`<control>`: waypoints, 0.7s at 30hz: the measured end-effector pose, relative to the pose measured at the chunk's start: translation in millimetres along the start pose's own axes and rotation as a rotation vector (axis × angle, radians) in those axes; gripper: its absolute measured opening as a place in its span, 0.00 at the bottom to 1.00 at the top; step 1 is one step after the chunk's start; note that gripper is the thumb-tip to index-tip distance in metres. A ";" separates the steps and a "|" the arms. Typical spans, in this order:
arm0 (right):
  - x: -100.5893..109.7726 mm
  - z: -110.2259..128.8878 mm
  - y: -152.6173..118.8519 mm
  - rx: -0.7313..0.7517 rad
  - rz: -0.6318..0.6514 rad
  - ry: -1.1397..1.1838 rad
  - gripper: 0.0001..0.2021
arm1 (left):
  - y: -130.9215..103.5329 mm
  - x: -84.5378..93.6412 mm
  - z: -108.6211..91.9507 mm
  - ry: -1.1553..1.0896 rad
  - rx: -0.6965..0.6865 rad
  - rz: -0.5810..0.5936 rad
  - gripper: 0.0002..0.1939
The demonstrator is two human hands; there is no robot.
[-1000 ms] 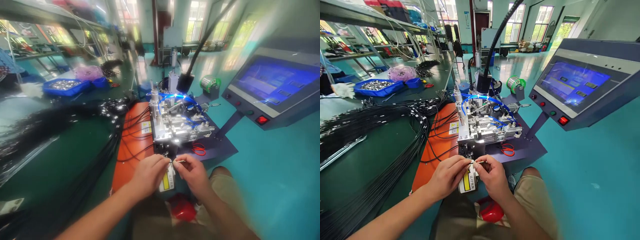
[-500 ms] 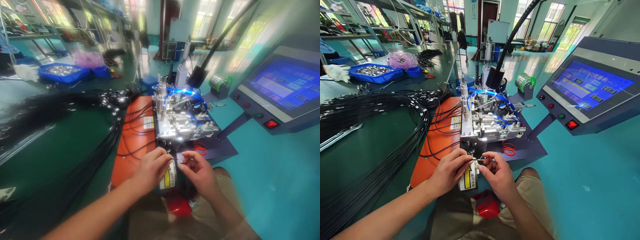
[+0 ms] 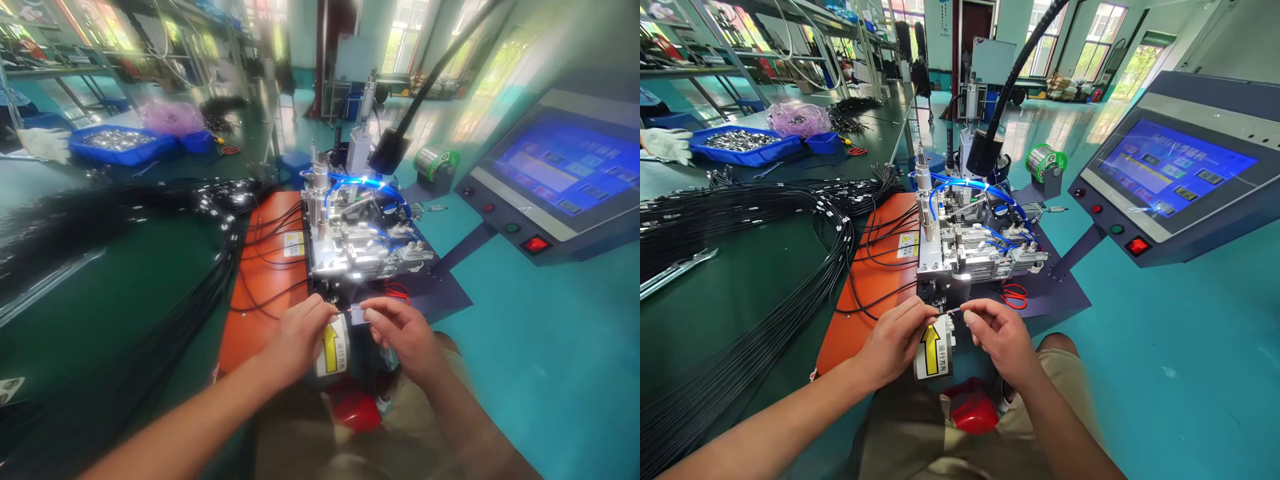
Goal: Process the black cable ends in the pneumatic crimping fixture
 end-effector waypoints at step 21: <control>-2.8 18.1 -21.3 0.327 -0.144 -0.235 0.11 | 1.9 3.3 -0.5 0.001 0.031 0.001 0.10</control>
Point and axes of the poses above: each hand's wrist, its own y-axis towards the middle knuckle, its own x-axis out of the back of the hand, z = x × y, the point moved 10 cm from there along y, towards the middle knuckle, and after that the axes turned 14 degrees about y, right-handed, at the moved point
